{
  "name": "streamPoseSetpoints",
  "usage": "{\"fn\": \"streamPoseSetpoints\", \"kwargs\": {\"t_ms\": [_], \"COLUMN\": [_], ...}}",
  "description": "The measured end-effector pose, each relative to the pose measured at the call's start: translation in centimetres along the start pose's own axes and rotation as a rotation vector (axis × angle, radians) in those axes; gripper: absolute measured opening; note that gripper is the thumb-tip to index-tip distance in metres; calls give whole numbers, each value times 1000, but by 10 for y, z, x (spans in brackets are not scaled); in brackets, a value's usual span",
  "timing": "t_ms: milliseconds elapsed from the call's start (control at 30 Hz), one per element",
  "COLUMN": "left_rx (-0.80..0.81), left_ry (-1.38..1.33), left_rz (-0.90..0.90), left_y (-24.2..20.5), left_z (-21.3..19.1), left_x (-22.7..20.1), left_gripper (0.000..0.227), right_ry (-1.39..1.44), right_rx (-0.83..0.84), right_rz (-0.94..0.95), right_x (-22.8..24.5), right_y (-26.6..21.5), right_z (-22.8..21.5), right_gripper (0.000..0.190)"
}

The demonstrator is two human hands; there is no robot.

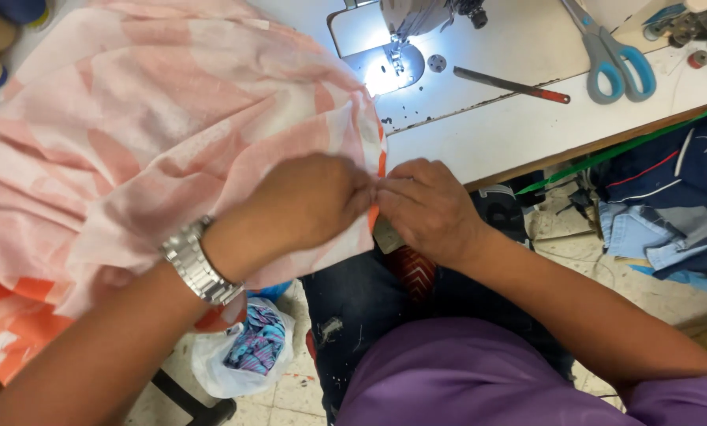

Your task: Sewing the edges of a patterned fabric using an industrial sewing machine

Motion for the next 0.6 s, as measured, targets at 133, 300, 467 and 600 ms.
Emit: {"fn": "streamPoseSetpoints", "kwargs": {"t_ms": [133, 300, 467, 600], "left_rx": [-353, -215, -81, -85], "left_ry": [315, 557, 753, 806], "left_rz": [268, 531, 477, 473], "left_y": [50, 98, 106, 102], "left_z": [-27, -35, -36, -36], "left_x": [28, 40, 30, 30], "left_gripper": [21, 12, 5, 12], "right_ry": [-51, 15, 32, 31], "right_rx": [-52, 32, 16, -11], "right_rz": [2, -59, -80, -92], "right_x": [3, -2, -12, -16], "right_y": [13, 26, 27, 26], "right_z": [-7, -23, -23, -22], "right_gripper": [16, 17, 15, 13]}}
Point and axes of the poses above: each hand's wrist, its own y-axis towards the middle knuckle, its own z-axis out of the palm, x = y × z, the point moved 1 cm from there along y, towards the middle knuckle, and after that the axes turned 1 degree about -z, right-handed, at the moved point
